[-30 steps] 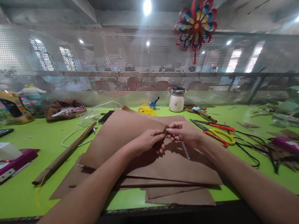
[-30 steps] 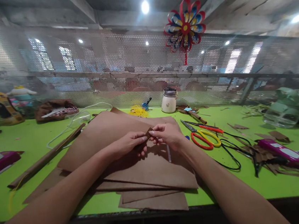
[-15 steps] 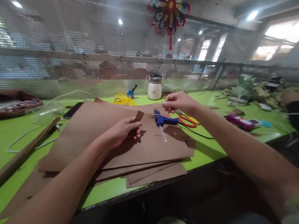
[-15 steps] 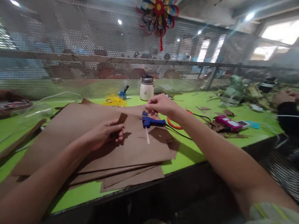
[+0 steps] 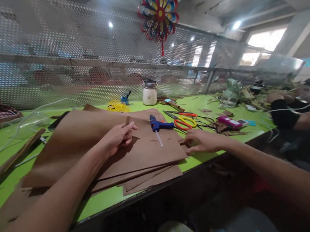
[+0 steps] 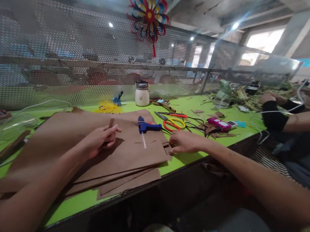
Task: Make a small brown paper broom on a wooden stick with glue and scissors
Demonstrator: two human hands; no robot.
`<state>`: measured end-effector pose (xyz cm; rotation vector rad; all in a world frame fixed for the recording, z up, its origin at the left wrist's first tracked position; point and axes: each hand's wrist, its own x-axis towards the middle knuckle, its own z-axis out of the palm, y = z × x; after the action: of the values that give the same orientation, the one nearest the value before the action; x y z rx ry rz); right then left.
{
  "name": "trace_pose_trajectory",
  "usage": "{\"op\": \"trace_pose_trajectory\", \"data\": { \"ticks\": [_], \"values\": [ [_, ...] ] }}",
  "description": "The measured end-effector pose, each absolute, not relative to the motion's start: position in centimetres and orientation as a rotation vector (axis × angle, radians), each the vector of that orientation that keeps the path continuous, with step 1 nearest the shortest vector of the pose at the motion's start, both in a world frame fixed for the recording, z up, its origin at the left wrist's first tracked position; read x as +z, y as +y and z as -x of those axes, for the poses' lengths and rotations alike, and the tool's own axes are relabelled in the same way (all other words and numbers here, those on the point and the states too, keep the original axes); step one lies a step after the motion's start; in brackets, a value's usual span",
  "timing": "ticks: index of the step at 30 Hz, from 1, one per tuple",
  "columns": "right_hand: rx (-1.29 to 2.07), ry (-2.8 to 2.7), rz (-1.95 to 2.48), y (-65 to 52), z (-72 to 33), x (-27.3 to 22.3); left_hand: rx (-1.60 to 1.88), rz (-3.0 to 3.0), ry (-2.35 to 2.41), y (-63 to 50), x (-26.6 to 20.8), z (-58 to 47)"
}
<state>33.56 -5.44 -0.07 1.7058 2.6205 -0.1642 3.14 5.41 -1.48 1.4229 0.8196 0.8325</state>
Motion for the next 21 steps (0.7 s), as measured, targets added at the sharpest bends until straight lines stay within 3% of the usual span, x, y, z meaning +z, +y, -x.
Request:
{"op": "trace_pose_trajectory", "data": {
  "ticks": [11, 21],
  "values": [
    [0.308, 2.629, -1.501, -8.9, -30.7, -1.1, 0.786, -1.264, 0.867, 5.7, -1.7, -2.7],
    [0.979, 2.769, -1.254, -5.6, -30.9, -7.5, 0.935, -1.185, 0.858, 6.6, -3.4, -1.6]
  ]
}}
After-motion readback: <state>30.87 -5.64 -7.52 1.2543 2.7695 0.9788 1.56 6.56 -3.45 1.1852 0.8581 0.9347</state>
